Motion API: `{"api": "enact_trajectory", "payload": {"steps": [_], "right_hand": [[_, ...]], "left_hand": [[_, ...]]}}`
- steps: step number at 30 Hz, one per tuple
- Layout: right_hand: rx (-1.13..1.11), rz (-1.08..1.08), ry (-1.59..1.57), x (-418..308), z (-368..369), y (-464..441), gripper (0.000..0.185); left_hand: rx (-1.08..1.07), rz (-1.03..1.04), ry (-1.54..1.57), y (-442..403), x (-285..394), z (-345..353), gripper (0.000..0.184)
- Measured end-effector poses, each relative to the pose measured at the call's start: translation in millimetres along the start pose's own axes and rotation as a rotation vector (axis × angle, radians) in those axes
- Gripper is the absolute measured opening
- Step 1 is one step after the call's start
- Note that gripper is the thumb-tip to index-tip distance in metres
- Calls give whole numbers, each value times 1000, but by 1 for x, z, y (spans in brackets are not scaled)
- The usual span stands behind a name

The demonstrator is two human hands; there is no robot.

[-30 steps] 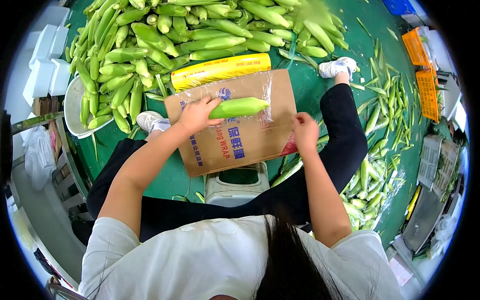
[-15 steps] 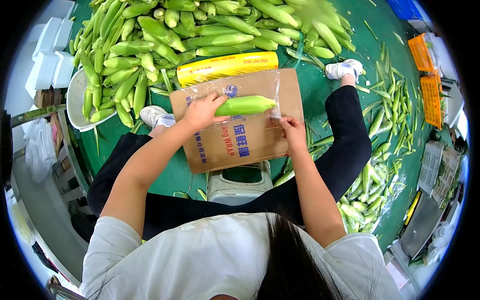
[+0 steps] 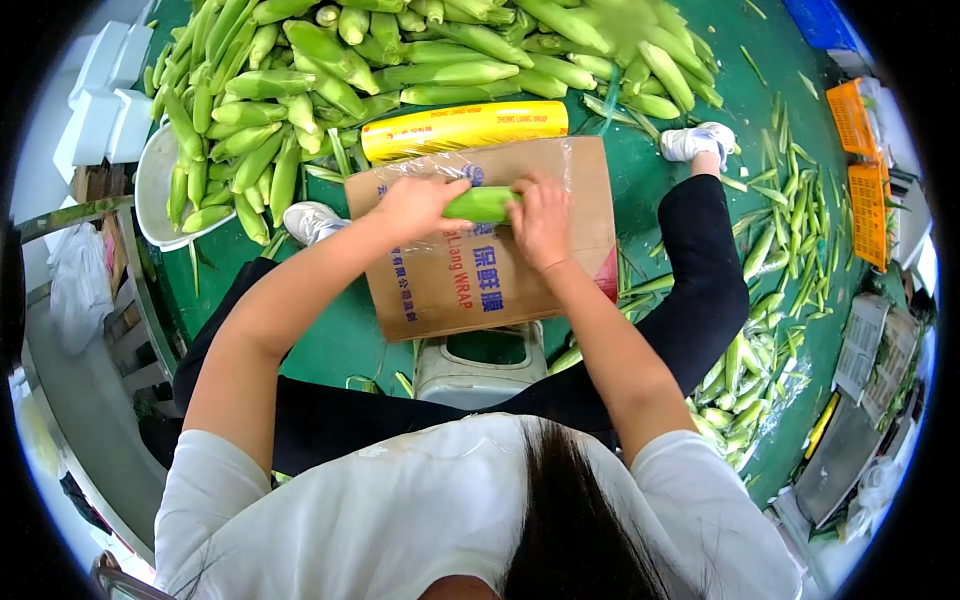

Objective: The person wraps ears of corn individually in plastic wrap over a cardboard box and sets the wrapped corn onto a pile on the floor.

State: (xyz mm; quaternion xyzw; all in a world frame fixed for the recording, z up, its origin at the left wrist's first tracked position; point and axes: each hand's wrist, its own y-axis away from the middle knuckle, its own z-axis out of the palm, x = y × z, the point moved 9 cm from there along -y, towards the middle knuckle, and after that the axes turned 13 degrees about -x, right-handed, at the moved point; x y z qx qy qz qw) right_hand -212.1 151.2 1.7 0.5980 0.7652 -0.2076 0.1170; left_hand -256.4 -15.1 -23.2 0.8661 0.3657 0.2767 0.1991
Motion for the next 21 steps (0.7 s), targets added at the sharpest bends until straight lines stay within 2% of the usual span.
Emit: {"api": "enact_trajectory", "payload": {"steps": [2,3,4,5,6,9,10,13,14,17,18,21], "right_hand": [[-74,-118,9,-14,-1,-11,38],[-117,-179,4,-19,0,-13,44],[-263,-213,41,-10,16,-16,54],[-302,-200,19,-3,22,-21,53],[-337,-189,1,2,25,-27,51],[-321,-164,-34,2,20,-35,47],[-296,-160,-48,-1,15,-34,47],[-259,-159,-82,-3,11,-35,44],[-259,-164,-113,-1,12,-37,43],[-305,-267,-135,-6,7,-26,41],[-333,-312,-129,-7,7,-19,41],[-400,-320,-288,-11,9,19,39]], "left_hand": [[81,-9,-161,1,9,-2,66],[219,-68,-95,12,7,-6,66],[356,-128,-36,27,6,-4,67],[497,-184,14,46,4,0,67],[684,-97,-8,72,14,11,62],[621,-132,166,98,8,60,58],[621,-272,281,104,-3,53,46],[659,-128,162,97,-4,49,34],[759,-158,121,104,-7,36,19],[455,-50,456,99,-31,40,11],[460,57,489,111,-19,32,7],[246,119,522,122,1,12,5]]}}
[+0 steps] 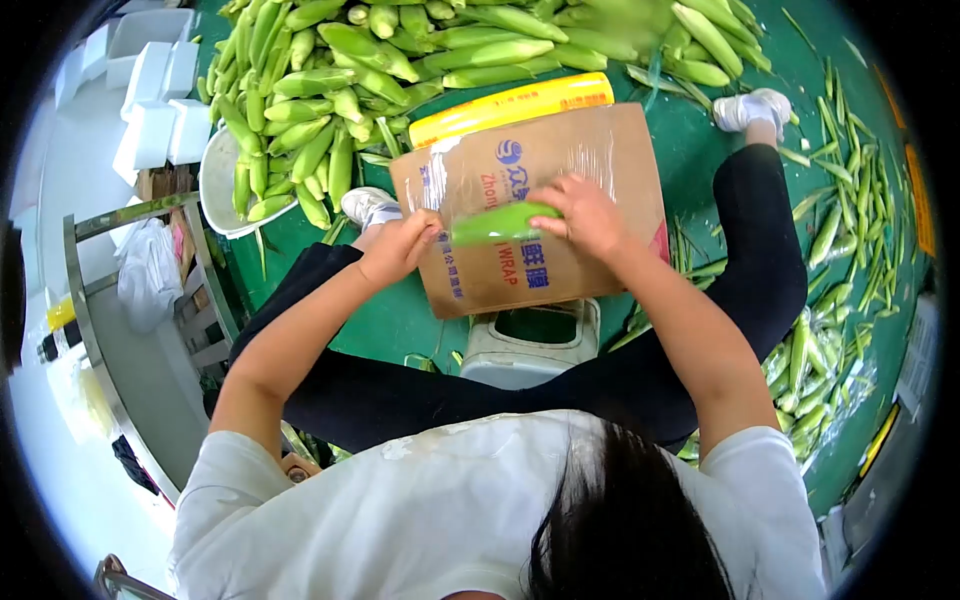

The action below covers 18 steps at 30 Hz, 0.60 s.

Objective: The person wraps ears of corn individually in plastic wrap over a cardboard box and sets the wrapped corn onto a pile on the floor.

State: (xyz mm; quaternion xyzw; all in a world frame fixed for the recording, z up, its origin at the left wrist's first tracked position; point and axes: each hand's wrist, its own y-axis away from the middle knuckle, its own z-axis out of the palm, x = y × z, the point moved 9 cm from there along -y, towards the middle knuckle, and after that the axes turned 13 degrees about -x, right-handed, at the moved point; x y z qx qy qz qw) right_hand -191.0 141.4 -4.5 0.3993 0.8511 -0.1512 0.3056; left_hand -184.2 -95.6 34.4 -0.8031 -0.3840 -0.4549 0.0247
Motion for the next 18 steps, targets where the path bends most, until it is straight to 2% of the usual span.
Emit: {"api": "enact_trajectory", "payload": {"steps": [1,4,8,10,11,12,14,15,16,18], "right_hand": [[-74,69,-68,-4,12,9,35],[-94,196,28,-13,20,6,32],[184,173,300,-14,-16,-33,20],[170,371,260,19,-30,-64,21],[173,465,241,31,-36,-77,22],[66,455,196,30,-28,-88,25],[-147,443,106,21,-9,-98,31],[-95,259,85,3,7,-98,41],[-11,141,353,-32,0,-99,52],[-153,204,442,-28,11,-103,61]], "left_hand": [[-14,58,32,-8,-1,11,5],[-174,234,-13,-64,8,45,8],[-166,321,-690,-161,15,24,37],[-579,2,-365,-202,1,-1,54],[-502,-46,-357,-219,3,-36,56],[-429,-90,-352,-230,1,-64,58],[-65,-5,-480,-250,13,-114,58],[-98,46,-405,-255,18,-110,46],[-167,117,-248,-260,19,-92,45],[-318,267,63,-269,19,-36,42]]}}
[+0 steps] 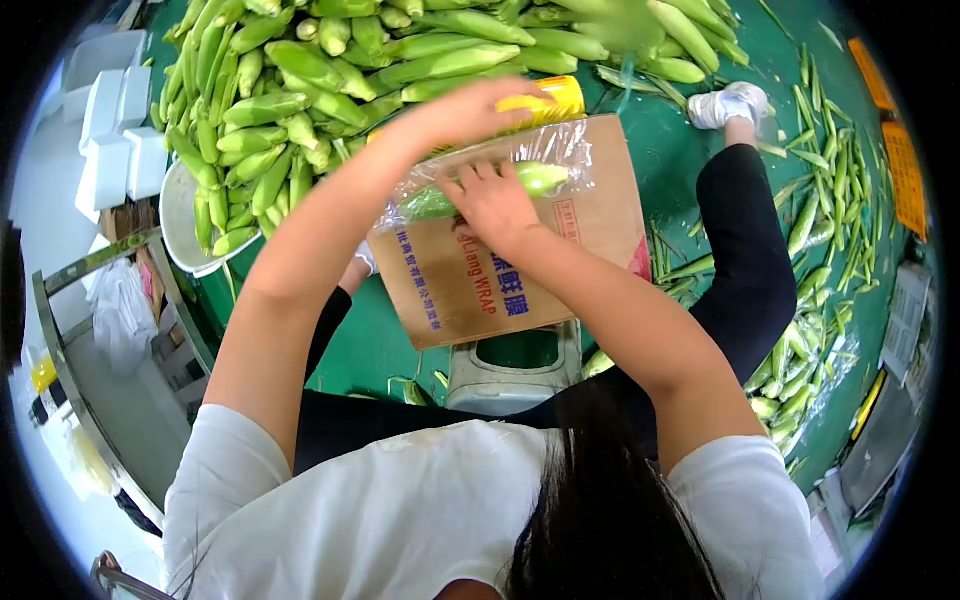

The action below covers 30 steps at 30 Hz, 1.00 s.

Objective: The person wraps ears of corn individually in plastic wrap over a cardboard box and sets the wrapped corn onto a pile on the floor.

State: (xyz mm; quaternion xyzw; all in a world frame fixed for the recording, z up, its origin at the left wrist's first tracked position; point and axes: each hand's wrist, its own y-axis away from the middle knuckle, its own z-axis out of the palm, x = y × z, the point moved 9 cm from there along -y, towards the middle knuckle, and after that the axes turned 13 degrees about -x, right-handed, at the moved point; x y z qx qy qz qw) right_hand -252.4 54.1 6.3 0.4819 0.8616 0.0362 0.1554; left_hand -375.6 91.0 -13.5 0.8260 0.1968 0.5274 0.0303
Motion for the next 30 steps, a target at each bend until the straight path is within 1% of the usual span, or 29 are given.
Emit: {"api": "enact_trajectory", "payload": {"steps": [2,3,6,7,9,10,11,12,13,14,15,16,18,20,21,22,23,24,26,27,28,29,30], "right_hand": [[17,-7,24,10,13,-12,63],[24,-10,33,12,18,-14,65],[-593,-77,-174,-6,27,4,63],[-860,-80,-245,-10,36,15,60],[-1385,-365,-590,-57,98,67,66],[-1529,-305,-934,-80,104,112,77],[-1609,-342,-1142,-115,121,149,81],[-1525,-531,-1107,-144,106,175,82],[-1541,-477,-986,-143,72,184,82],[-1508,-510,-918,-138,47,189,80],[-1470,-549,-863,-137,27,195,78],[-1422,-587,-812,-138,11,199,76],[-943,-546,-1176,-100,-37,197,66],[-890,10,-1974,-48,-48,219,59],[-610,43,-2178,-26,-52,223,56],[-308,72,-2352,-5,-51,228,53],[-35,133,-2338,11,-55,231,49],[189,285,-2239,26,-50,238,43],[428,338,-2133,31,-41,237,40],[504,371,-2137,22,-43,231,38],[492,368,-2137,10,-38,219,39],[460,352,-2145,-4,-44,209,41],[422,324,-2152,-19,-53,194,43]], "left_hand": [[-146,-13,-431,-6,3,62,40],[-191,-66,-229,-12,-26,76,42],[44,-61,-601,7,-15,74,44],[71,-23,-764,14,3,78,47],[106,-20,-851,15,8,87,47],[124,-15,-905,15,9,88,47],[115,-39,-895,15,10,91,51],[127,-52,-897,15,12,95,53],[133,-69,-889,19,13,107,55],[132,-88,-874,21,17,119,57],[116,-47,-851,26,27,133,64],[49,-54,-809,29,35,152,65],[-58,-71,-762,33,55,184,68],[16,-66,-673,44,72,222,64],[160,4,-456,46,56,254,65],[298,-55,41,57,59,251,65],[519,-27,543,73,64,250,64],[682,-131,1336,96,100,251,64],[682,-66,1174,117,154,258,65],[663,-125,974,133,186,250,68],[652,-200,774,148,207,241,72],[702,-267,702,166,196,241,81],[619,-352,833,180,194,239,81]]}}
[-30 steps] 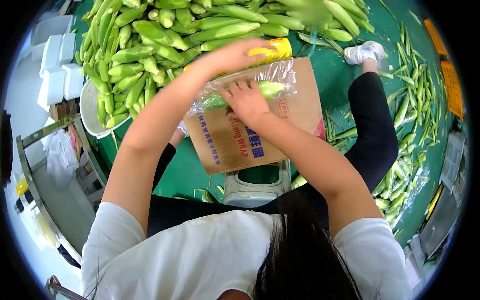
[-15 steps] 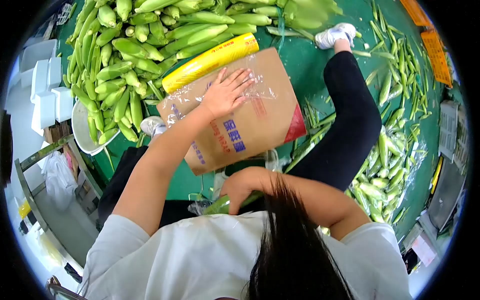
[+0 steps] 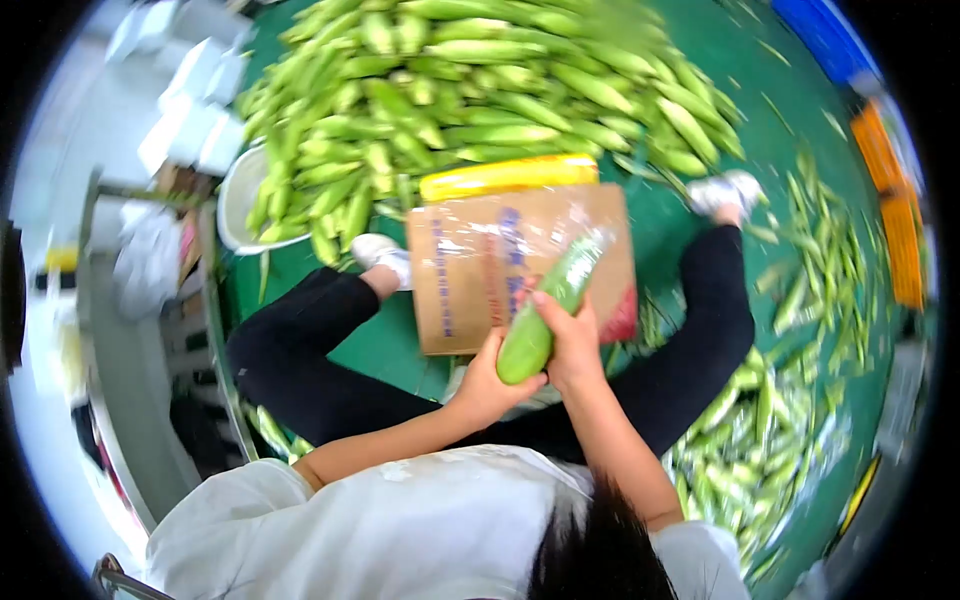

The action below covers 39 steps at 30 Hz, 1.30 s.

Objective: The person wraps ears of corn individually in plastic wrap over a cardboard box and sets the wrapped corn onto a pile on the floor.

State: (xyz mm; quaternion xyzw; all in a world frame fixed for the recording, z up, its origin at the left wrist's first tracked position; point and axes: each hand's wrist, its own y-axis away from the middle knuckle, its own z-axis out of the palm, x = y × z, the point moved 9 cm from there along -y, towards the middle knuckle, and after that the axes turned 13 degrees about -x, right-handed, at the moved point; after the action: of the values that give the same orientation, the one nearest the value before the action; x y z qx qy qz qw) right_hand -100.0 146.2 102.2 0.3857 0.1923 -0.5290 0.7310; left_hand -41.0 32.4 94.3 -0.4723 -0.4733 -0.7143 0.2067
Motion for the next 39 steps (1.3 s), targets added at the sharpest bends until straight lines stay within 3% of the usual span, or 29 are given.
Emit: {"api": "enact_trajectory", "payload": {"steps": [2,3,5,6,7,8,9,10,11,12,13,15,16,17,19,22,24,25,26,28,29,30,31,32,34,35,37,38,39], "right_hand": [[41,1,-246,-9,32,-20,53],[-131,-33,-292,-15,43,-44,53],[-438,16,-424,-10,81,-86,51],[-580,99,-503,-1,110,-104,51],[-569,164,-390,13,121,-128,51],[-444,179,-216,19,128,-150,44],[-415,169,-38,32,117,-184,42],[-383,159,142,50,97,-224,39],[-281,190,296,64,81,-255,37],[-176,217,448,76,66,-284,36],[-188,200,610,88,66,-317,35],[-235,120,907,117,65,-387,40],[-304,-76,1223,132,66,-439,49],[-249,-73,1357,132,82,-462,53],[-160,-78,1561,132,126,-488,60],[-155,18,1636,150,146,-531,67],[-334,165,1573,148,160,-525,71],[-374,302,1174,156,148,-518,72],[-399,413,771,161,138,-508,73],[-408,365,722,139,125,-433,77],[-520,403,588,140,118,-388,79],[-623,439,451,139,110,-337,82],[-584,462,520,128,109,-272,77],[-523,495,576,116,108,-207,72],[-722,438,580,97,103,-123,60],[-580,124,741,72,63,-112,49],[118,27,1186,9,-61,-90,40],[344,87,1178,-19,-107,-68,40],[486,143,1335,-24,-154,-61,41]], "left_hand": [[-137,-273,183,43,17,-20,83],[-196,-303,567,73,13,-20,84],[-221,-234,906,133,17,-40,75],[-80,-159,874,162,23,-70,67],[-10,-118,1030,203,-26,-103,56],[258,53,934,241,-11,-145,51],[690,147,770,297,-1,-184,50],[1000,200,663,365,-28,-210,51],[1180,247,689,438,-87,-228,50],[1633,108,627,484,-105,-211,57],[1781,-15,444,540,-143,-190,63],[1828,-750,545,636,-257,-110,67],[1811,-976,624,650,-283,-69,64],[1755,-1138,702,654,-302,-35,62],[1662,-1322,777,652,-311,11,57],[1718,-1361,560,657,-280,-2,51],[1917,-1061,32,626,-190,-92,48],[1935,-795,-254,582,-126,-146,47],[1847,-444,-765,512,-43,-197,50],[1495,-37,-816,397,36,-253,35],[1320,230,-513,332,48,-267,35],[1237,117,-414,247,58,-271,38],[1004,299,236,161,50,-269,55],[794,233,268,91,6,-254,70],[466,337,722,-13,10,-203,62],[452,353,904,-30,13,-181,63],[405,223,497,-57,7,-170,68],[388,177,291,-73,0,-171,71],[339,278,-103,-93,10,-176,77]]}}
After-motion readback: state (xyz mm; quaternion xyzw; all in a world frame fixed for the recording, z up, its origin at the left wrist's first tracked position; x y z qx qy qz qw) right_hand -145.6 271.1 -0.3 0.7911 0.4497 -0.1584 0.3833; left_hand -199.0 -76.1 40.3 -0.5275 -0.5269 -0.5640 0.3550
